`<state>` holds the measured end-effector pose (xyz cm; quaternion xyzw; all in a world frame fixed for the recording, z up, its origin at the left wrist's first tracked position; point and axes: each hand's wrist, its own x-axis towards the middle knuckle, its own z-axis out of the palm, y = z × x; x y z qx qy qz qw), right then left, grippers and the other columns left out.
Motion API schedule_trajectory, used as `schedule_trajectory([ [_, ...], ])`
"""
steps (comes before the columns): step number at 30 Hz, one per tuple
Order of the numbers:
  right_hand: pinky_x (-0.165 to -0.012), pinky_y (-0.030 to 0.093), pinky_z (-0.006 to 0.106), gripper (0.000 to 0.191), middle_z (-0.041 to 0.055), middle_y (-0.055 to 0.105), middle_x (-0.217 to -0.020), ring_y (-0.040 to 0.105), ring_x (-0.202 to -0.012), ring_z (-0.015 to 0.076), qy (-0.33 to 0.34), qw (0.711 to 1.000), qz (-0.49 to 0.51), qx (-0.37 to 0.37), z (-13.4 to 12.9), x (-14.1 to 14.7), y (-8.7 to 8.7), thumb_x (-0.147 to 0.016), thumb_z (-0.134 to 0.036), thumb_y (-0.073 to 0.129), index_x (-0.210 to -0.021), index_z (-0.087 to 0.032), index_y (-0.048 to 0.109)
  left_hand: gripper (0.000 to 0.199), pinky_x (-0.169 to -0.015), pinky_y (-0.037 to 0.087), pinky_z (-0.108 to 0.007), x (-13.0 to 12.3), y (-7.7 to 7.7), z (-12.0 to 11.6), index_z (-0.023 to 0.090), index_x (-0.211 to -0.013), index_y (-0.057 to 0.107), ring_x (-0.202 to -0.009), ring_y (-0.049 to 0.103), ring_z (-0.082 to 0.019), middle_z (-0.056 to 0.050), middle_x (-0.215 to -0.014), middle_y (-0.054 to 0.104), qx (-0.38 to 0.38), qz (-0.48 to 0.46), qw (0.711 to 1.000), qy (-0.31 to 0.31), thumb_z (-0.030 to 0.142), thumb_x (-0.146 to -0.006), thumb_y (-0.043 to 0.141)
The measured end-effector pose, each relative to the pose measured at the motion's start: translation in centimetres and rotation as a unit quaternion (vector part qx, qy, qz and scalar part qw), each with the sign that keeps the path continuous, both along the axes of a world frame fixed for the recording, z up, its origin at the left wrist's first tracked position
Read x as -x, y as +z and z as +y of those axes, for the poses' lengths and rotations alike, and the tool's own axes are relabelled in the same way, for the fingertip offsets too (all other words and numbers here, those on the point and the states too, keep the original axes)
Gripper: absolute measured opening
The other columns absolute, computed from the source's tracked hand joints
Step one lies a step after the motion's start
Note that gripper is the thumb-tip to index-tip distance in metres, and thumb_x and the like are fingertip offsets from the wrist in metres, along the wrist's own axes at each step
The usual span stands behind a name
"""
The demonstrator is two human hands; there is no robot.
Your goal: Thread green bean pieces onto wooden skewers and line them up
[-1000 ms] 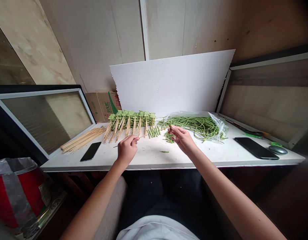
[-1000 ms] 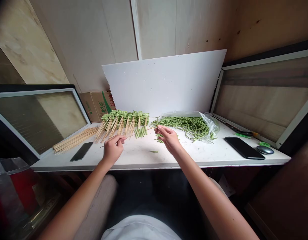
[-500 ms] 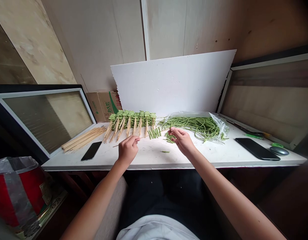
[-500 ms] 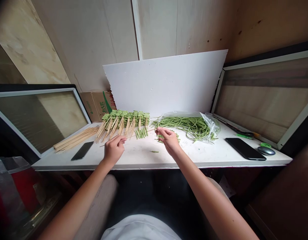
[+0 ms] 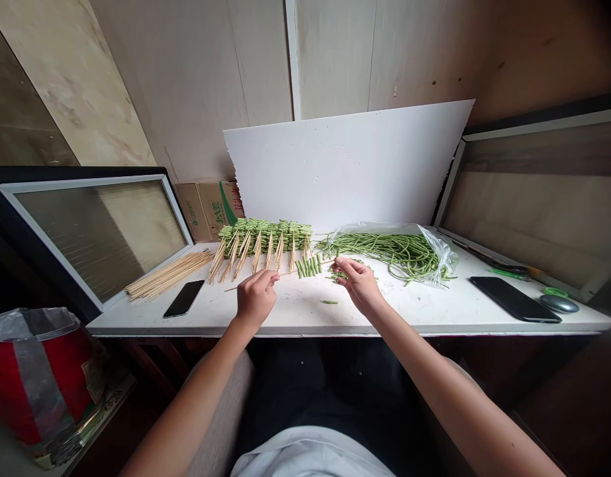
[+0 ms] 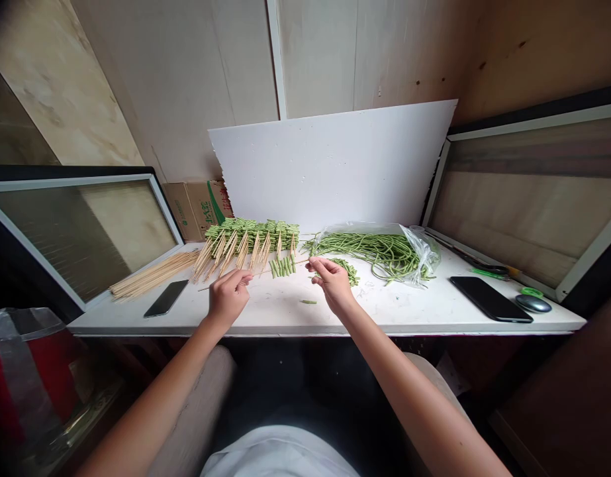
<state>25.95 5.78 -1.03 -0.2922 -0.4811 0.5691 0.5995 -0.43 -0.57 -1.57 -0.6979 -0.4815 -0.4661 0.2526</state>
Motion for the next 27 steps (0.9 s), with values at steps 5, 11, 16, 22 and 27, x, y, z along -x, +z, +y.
schedule_trajectory([
  [5, -0.061, 0.049, 0.027, 0.031, 0.0052, 0.072, -0.092, 0.063, -0.086, 0.0194, -0.002, 1.0, -0.019, -0.019, -0.4, 1.0, -0.5, -0.071, -0.052, 0.089, -0.079, -0.024, 0.078, 0.036, -0.063, 0.051, -0.026, -0.7, 0.0, -0.2, 0.02, -0.087, 0.07, -0.076, 0.075, -0.019, -0.001, -0.079, 0.078, -0.008, 0.017, 1.0, -0.017, -0.006, -0.079, 0.047],
  [11, -0.06, 0.05, 0.027, 0.034, 0.0053, 0.071, -0.092, 0.063, -0.087, 0.0194, 0.028, 0.999, -0.03, -0.021, -1.0, 1.8, -0.3, -0.071, -0.055, 0.088, -0.075, -0.023, 0.076, 0.035, -0.065, 0.052, -0.027, -0.7, 0.5, -0.4, 0.02, -0.087, 0.07, -0.076, 0.074, -0.019, -0.002, -0.08, 0.078, 0.001, 0.006, 1.0, -0.017, -0.005, -0.081, 0.047],
  [16, -0.062, 0.053, 0.028, 0.035, 0.0078, 0.075, -0.115, 0.065, -0.096, 0.023, 0.016, 0.99, -0.116, -0.075, -0.5, 0.5, 0.3, -0.077, -0.057, 0.084, -0.088, -0.024, 0.082, 0.039, -0.067, 0.053, -0.026, 0.0, 0.3, -0.1, 0.021, -0.091, 0.071, -0.081, 0.076, -0.019, -0.001, -0.085, 0.079, 0.006, -0.019, 1.0, -0.024, -0.007, -0.078, 0.047],
  [22, -0.065, 0.053, 0.034, 0.027, 0.008, 0.08, -0.096, 0.068, -0.084, 0.0265, 0.056, 0.92, -0.35, -0.17, 1.5, -2.4, -0.1, -0.072, -0.051, 0.087, -0.082, -0.026, 0.085, 0.038, -0.068, 0.054, -0.027, 0.1, -0.2, 0.4, 0.022, -0.093, 0.071, -0.083, 0.076, -0.02, -0.002, -0.087, 0.079, 0.036, -0.028, 0.999, -0.007, -0.005, -0.079, 0.048],
  [27, -0.059, 0.047, 0.033, 0.015, 0.0079, 0.078, -0.083, 0.066, -0.072, 0.0254, 0.032, 0.845, -0.499, -0.188, 2.5, -2.8, -1.9, -0.063, -0.039, 0.091, -0.071, -0.029, 0.084, 0.034, -0.066, 0.054, -0.027, -0.1, -0.5, 0.4, 0.022, -0.092, 0.071, -0.08, 0.075, -0.02, -0.002, -0.085, 0.079, 0.041, -0.022, 0.999, -0.014, -0.003, -0.084, 0.05],
])
